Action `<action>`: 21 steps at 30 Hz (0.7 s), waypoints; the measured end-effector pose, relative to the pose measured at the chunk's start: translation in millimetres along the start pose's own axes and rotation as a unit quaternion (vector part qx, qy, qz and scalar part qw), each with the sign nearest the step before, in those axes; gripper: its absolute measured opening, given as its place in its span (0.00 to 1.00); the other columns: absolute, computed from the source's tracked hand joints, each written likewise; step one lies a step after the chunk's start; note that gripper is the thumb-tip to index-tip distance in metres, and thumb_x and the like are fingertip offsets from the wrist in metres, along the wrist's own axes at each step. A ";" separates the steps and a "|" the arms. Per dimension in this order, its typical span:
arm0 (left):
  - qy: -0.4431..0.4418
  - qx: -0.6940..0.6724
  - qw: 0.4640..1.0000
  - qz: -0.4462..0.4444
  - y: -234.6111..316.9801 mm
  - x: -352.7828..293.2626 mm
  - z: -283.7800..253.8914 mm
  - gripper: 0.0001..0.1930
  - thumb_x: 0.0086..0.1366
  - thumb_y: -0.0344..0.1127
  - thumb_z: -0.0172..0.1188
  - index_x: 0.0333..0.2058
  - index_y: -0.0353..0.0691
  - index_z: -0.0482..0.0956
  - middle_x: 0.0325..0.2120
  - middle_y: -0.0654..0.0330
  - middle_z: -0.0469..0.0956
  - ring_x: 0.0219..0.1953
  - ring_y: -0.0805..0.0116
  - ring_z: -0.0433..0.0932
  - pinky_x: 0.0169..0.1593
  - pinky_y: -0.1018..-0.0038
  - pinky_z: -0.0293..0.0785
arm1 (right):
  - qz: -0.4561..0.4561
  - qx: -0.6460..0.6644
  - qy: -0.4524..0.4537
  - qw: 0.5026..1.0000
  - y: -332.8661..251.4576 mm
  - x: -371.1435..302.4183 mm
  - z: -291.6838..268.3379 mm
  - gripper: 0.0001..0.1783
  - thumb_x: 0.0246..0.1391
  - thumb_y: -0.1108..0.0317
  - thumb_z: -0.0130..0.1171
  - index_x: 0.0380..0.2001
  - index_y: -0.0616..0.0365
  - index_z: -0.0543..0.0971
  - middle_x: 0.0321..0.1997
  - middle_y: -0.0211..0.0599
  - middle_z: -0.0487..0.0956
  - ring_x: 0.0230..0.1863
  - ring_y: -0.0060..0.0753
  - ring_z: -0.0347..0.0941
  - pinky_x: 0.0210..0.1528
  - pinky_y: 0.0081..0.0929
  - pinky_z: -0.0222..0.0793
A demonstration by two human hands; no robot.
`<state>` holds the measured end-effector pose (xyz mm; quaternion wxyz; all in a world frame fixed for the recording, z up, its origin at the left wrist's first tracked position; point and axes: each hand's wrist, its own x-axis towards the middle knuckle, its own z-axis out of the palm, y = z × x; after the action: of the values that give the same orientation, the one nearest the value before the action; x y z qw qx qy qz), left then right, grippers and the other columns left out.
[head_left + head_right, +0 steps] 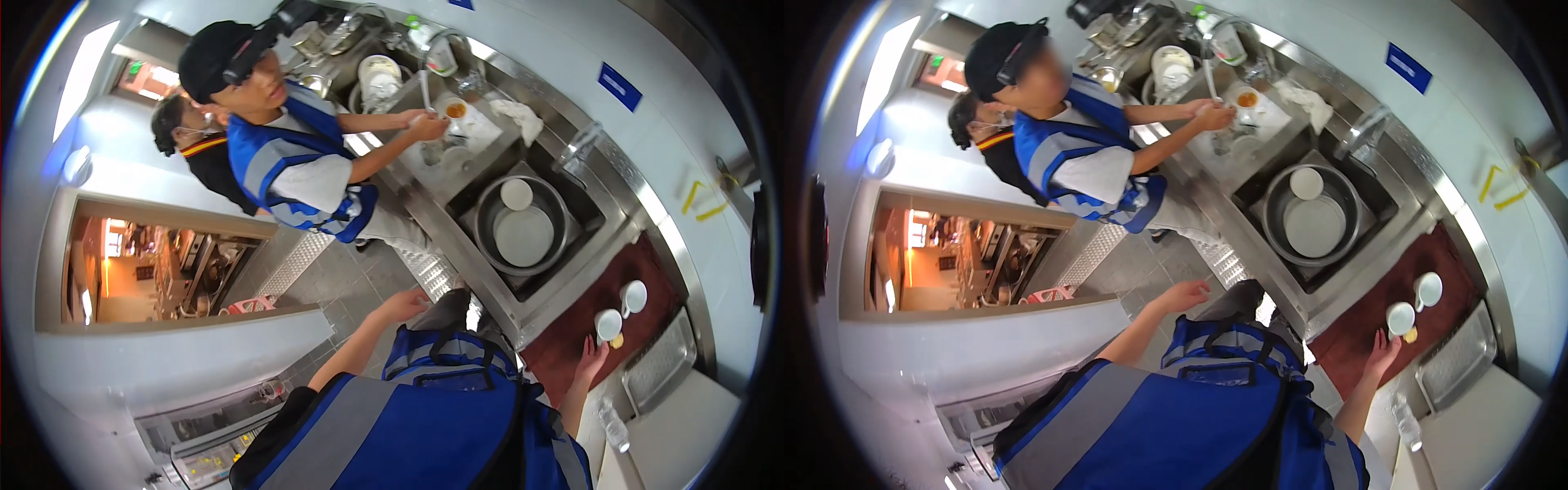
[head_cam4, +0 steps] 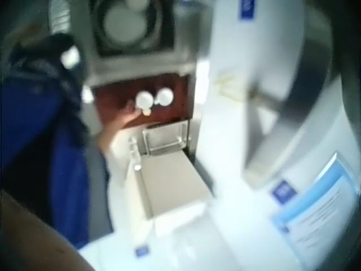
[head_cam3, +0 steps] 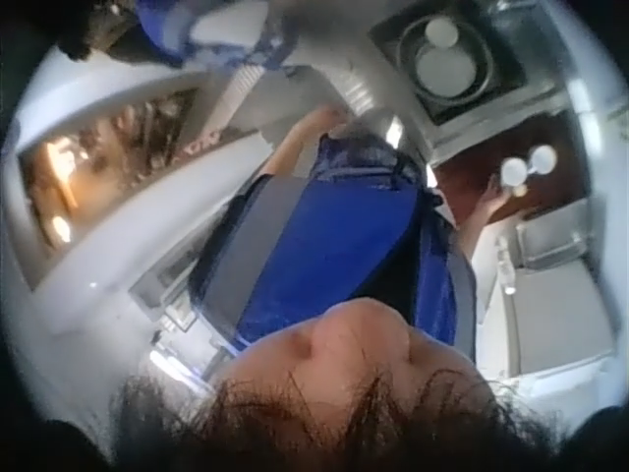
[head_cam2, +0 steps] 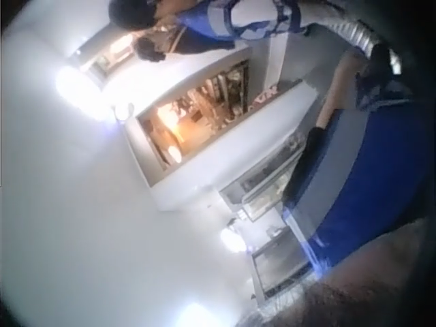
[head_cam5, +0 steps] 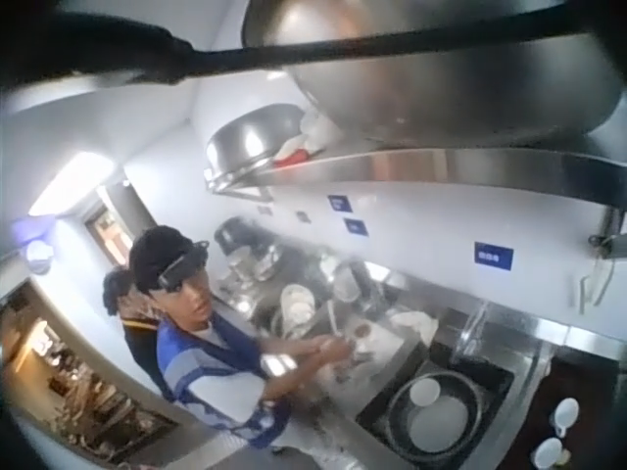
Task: Rinsing dishes and loading them into a commercial dishwasher.
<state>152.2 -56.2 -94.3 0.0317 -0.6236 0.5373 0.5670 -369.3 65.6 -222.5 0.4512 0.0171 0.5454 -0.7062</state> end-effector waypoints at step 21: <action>0.001 -0.123 0.992 0.007 86.6 369.3 -11.8 0.16 0.51 0.41 0.51 0.28 0.31 0.75 0.24 0.50 0.77 0.19 0.61 0.76 0.27 0.68 0.73 | 0.165 -0.351 -0.059 0.920 16.6 -121.8 28.4 0.13 0.51 0.61 0.50 0.37 0.56 0.69 0.31 0.34 0.74 0.32 0.28 0.71 0.31 0.25 0.69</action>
<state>17.6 -334.4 -314.4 -0.0497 -0.6195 0.4683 0.6281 -272.9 118.8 -160.7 0.5698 -0.0938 0.7200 -0.3850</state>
